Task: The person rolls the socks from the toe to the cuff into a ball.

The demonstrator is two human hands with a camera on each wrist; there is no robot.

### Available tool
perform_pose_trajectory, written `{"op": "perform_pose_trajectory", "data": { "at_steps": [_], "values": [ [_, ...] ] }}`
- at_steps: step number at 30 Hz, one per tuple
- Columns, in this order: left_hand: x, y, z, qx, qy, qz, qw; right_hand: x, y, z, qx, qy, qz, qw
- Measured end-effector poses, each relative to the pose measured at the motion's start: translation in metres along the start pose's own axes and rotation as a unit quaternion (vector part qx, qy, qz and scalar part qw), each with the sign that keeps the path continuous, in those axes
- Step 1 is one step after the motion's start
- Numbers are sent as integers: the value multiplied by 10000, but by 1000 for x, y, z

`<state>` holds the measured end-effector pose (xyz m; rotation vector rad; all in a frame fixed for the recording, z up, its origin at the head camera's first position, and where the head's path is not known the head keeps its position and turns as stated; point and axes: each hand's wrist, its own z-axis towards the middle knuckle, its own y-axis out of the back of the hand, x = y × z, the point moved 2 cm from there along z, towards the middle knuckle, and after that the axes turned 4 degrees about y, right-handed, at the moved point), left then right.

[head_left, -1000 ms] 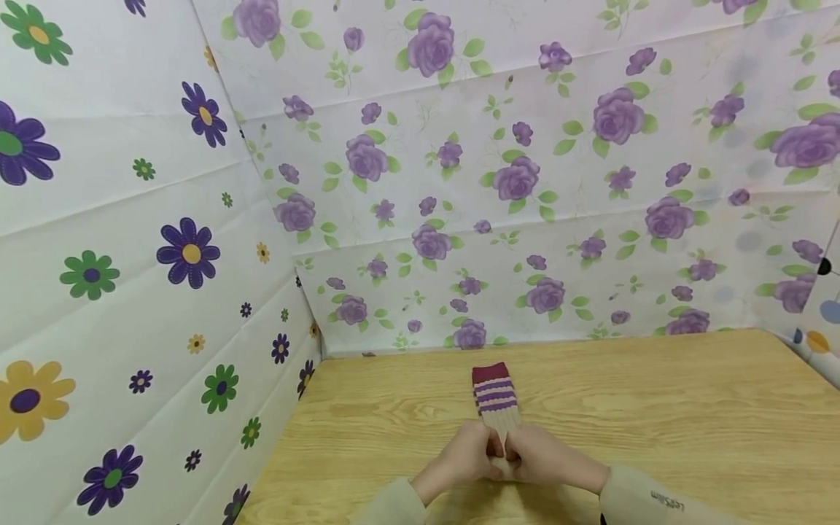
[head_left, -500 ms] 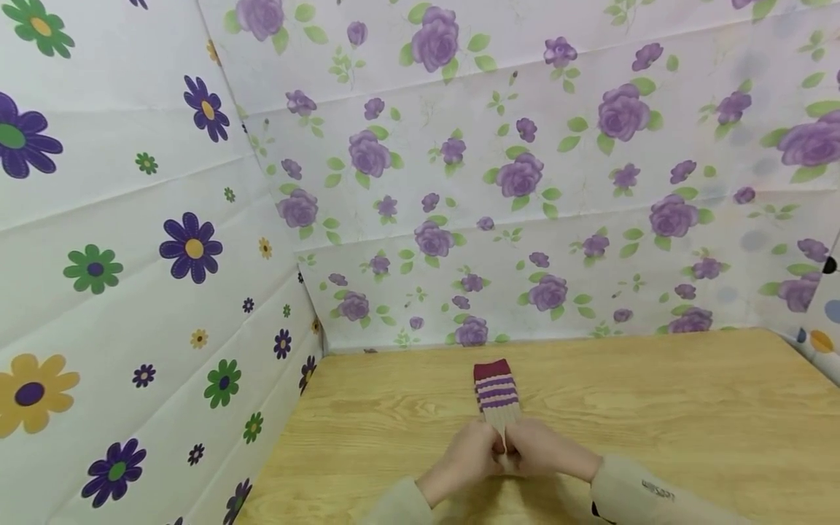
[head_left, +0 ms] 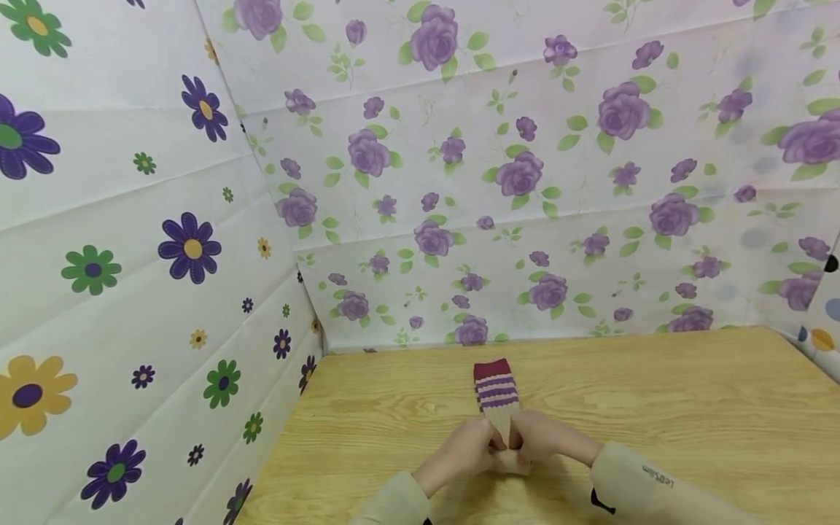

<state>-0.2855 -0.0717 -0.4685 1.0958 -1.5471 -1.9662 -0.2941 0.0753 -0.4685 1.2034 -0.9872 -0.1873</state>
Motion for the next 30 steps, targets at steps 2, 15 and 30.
{"op": "perform_pose_trajectory", "data": {
  "at_steps": [2,15,30],
  "values": [
    [0,1,1,30,-107,-1,9999,-2,0,-2,-74,24,102,9999],
    [8,2,18,810,395,-436,9950,0,-4,-17,-1515,397,-236,9874],
    [14,10,24,1196,1084,-1119,9805,11,-19,-17,-1922,888,-1145,9706]
  ]
}}
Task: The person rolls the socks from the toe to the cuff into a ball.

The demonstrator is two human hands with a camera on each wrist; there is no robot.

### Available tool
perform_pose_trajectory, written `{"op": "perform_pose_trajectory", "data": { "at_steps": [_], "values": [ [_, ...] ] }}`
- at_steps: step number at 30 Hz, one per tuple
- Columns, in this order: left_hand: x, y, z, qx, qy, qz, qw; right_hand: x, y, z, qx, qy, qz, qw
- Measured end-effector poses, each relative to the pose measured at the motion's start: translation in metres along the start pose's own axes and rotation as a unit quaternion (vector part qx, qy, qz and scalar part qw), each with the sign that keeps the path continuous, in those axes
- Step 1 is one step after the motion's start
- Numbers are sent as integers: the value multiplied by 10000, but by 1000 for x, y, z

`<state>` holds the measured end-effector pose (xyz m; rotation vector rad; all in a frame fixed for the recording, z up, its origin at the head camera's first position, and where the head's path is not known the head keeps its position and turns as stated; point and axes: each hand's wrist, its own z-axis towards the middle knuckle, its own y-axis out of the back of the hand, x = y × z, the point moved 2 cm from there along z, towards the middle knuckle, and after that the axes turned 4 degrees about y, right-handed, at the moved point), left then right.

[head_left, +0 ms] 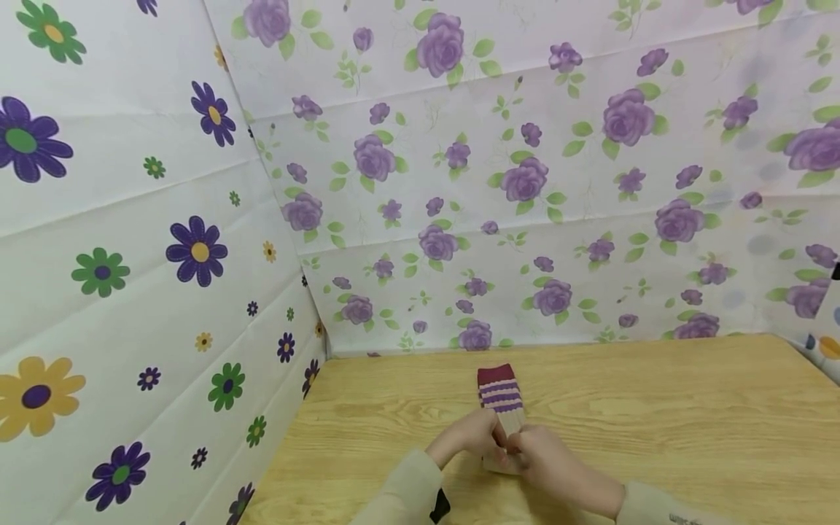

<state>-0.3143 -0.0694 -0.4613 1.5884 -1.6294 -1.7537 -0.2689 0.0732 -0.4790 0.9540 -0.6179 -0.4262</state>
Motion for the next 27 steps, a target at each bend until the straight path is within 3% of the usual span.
{"op": "perform_pose_trajectory", "data": {
  "at_steps": [7,12,20,27],
  "values": [
    [7,2,7,248,32,-330,9991,3,-2,-1,634,256,-496,9964],
    [14,3,12,337,13,-460,9984,1,-2,-1,765,617,-970,9904],
    [22,3,17,21,77,-551,9984,-10,-3,3,985,759,-1205,9849],
    [20,-1,11,-470,109,-726,9962,-9,-6,4,986,1076,-1934,9702]
  ]
}}
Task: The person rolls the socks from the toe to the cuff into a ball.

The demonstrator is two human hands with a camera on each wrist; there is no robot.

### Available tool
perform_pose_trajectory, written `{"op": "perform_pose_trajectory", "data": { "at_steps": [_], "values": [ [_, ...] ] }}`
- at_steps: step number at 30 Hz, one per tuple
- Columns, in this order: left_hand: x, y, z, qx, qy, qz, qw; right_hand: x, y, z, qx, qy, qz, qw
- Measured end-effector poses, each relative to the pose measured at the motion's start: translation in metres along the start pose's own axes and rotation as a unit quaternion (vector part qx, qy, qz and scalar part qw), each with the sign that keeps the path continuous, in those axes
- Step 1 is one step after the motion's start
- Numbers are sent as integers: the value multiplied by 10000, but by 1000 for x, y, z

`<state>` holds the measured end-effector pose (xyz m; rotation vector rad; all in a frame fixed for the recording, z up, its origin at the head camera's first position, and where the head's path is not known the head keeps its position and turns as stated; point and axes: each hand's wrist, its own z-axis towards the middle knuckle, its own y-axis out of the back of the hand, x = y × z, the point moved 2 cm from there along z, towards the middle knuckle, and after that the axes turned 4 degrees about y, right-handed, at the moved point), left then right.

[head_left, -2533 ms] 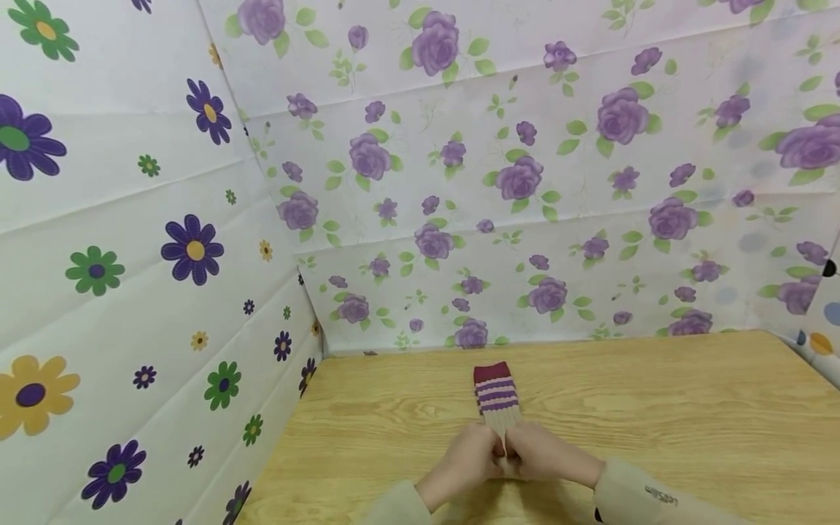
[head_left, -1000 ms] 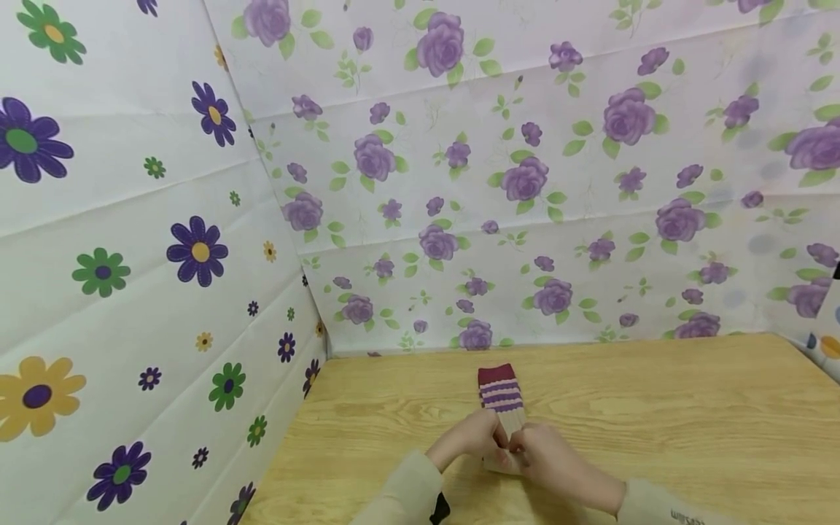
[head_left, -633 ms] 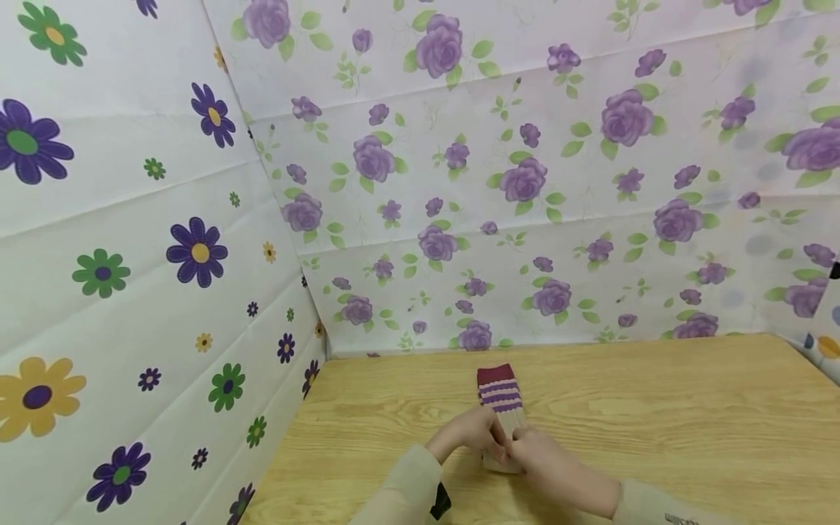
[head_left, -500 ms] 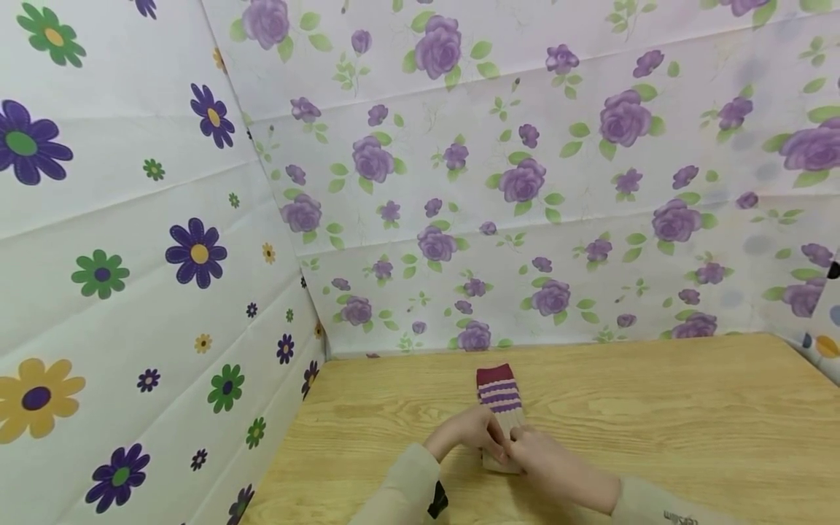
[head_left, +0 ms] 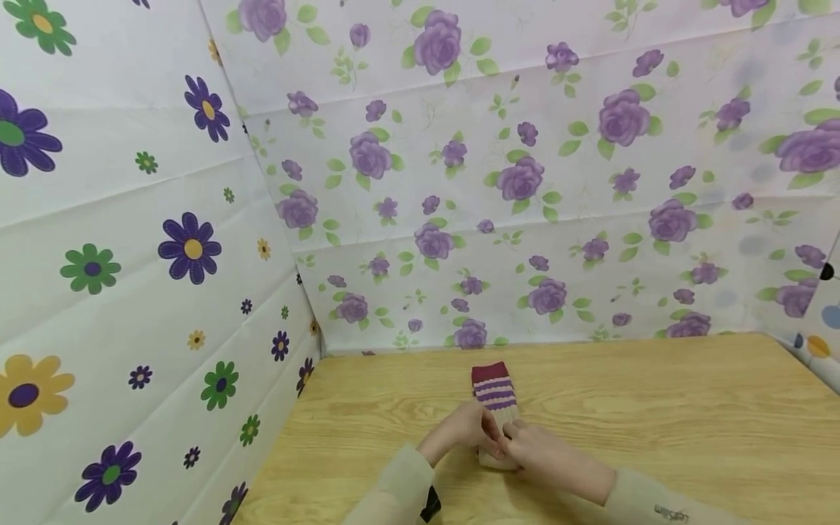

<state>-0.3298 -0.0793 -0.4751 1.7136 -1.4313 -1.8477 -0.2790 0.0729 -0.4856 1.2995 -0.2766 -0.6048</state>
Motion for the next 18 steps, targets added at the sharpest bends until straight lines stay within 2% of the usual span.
{"op": "perform_pose_trajectory", "data": {
  "at_steps": [3,8,12,18],
  "values": [
    [-3,-2,-4,-294,-172,139,9993,-2,-2,0,-101,-37,193,9998],
    [-12,-5,-9,-746,-315,495,9955,-12,-4,2,-110,-167,907,9957],
    [-17,-7,-13,-955,-169,556,9937,-19,-4,5,-9,-270,1503,9883],
    [-23,-13,-20,-1141,-258,809,9898,-23,-1,10,80,-125,1780,9839]
  ]
}}
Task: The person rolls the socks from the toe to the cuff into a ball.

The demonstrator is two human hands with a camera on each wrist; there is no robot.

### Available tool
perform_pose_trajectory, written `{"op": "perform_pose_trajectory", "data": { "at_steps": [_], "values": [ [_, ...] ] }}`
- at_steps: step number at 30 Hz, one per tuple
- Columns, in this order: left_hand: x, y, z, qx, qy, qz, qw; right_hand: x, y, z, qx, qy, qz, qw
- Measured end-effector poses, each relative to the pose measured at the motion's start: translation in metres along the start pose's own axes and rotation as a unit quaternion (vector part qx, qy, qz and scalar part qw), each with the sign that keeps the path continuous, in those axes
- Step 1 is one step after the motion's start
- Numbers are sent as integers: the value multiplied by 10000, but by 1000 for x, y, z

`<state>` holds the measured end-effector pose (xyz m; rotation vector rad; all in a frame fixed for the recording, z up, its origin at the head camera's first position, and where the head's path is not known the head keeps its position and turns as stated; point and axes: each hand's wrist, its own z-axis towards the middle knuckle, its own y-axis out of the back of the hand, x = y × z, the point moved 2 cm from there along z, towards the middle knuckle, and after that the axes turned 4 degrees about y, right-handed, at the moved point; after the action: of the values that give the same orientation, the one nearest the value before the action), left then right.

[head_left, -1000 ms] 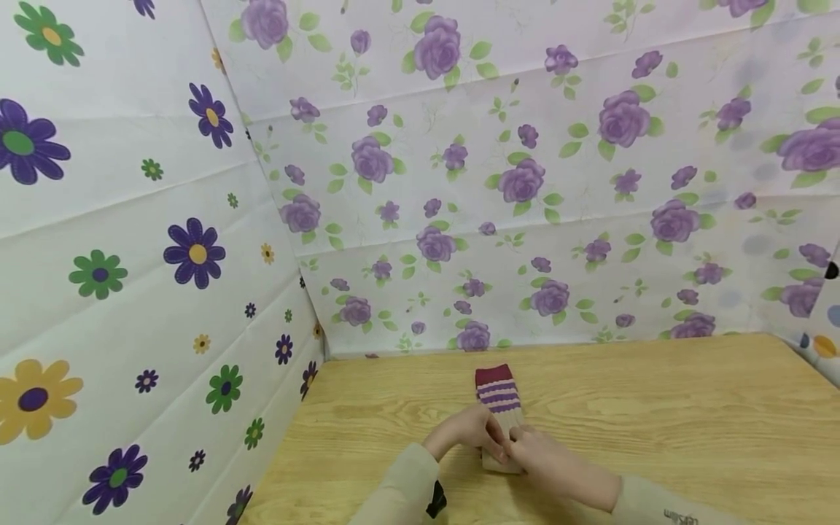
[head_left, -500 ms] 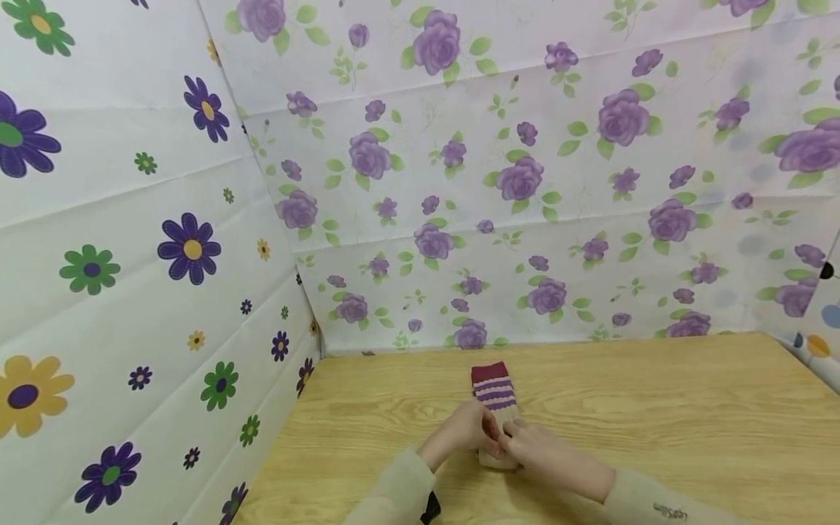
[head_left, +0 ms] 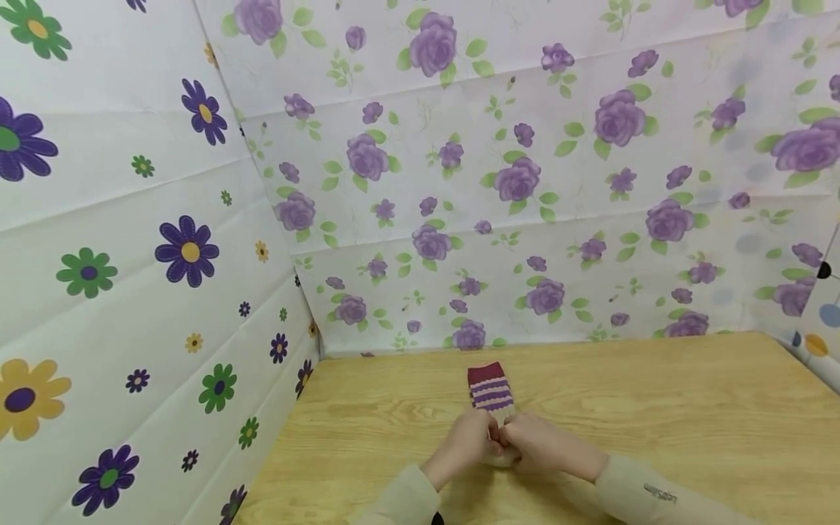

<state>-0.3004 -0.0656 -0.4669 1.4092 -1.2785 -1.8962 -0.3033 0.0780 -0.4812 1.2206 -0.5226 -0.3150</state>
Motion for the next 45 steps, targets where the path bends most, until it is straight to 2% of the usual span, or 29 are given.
{"op": "perform_pose_trajectory", "data": {
  "at_steps": [6,9,14,20,24,26,30,35,38,40,45],
  "values": [
    [0,0,-4,110,-242,-68,9996,-4,3,6,89,141,165,9997],
    [3,1,-3,123,-273,-12,9996,-6,5,8,288,101,473,9984],
    [4,0,-4,324,-294,-27,9990,-9,7,9,691,-103,1218,9901],
    [7,-1,-5,548,-431,-161,9974,-15,9,9,943,-98,1671,9814],
    [11,-1,-4,807,-546,-184,9951,-19,11,9,1169,-101,2083,9710],
    [12,-3,-4,822,-631,-22,9946,-21,12,10,1304,-56,2272,9651],
    [10,-8,-7,624,-737,330,9948,-26,10,11,1604,-103,2578,9528],
    [-1,-11,-15,290,-632,594,9958,-33,6,12,1900,-428,3066,9317],
    [-5,-11,-16,138,-707,732,9947,-37,5,13,2002,-593,3298,9207],
    [-5,-11,-16,97,-821,842,9930,-39,6,12,2028,-686,3404,9156],
    [-2,-13,-11,287,-836,847,9925,-46,6,12,2093,-806,3586,9062]
  ]
}}
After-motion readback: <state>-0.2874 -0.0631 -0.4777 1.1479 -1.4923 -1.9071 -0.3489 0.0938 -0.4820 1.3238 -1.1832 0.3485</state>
